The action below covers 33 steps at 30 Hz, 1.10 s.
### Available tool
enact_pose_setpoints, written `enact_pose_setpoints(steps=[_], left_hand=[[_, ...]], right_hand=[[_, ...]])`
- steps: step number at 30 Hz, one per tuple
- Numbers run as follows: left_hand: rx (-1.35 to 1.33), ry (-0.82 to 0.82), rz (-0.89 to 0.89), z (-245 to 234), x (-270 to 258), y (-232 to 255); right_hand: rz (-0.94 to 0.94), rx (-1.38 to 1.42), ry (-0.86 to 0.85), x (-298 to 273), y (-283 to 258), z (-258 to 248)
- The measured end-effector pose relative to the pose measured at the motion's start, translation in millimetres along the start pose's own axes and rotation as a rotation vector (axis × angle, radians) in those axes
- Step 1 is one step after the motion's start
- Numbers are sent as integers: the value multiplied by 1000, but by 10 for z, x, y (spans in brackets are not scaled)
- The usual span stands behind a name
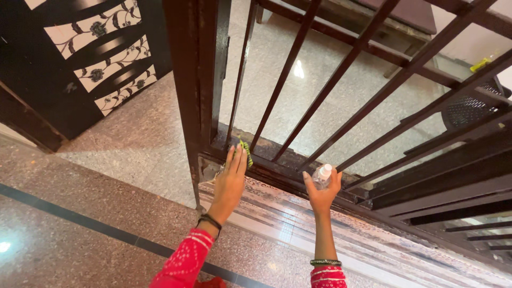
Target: The person cleans a dark brown metal railing by spraying a liquid cleaner from a bottle and wiping the surface with a cloth. The person systematically moves along the railing, applying the spray and wiping the bars and frame to remove dirt.
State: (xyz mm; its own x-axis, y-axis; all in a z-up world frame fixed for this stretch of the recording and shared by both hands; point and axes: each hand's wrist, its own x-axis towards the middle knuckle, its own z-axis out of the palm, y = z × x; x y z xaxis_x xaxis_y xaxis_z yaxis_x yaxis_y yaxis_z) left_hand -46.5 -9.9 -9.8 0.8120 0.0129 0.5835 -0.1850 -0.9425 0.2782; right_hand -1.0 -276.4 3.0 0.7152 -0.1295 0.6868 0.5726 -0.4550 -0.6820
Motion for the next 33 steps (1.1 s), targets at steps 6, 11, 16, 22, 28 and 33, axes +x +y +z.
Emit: enact_pose_setpoints(steps=[6,11,16,22,28,33], left_hand=[[88,266,286,114,-57,244],[298,44,271,272,232,354],[364,-192,124,375,488,462],[264,-58,92,213,378,557],[229,-13,127,219,359,523],[140,-48,134,272,388,475]], right_hand=[[24,29,7,-2,34,23],[-1,40,-9,-14,76,7],[-8,40,-15,-21,82,5],[-39,30,-29,0,46,-6],[-94,-11,-34,10,69,-6],[-17,52,-29,6,18,-4]])
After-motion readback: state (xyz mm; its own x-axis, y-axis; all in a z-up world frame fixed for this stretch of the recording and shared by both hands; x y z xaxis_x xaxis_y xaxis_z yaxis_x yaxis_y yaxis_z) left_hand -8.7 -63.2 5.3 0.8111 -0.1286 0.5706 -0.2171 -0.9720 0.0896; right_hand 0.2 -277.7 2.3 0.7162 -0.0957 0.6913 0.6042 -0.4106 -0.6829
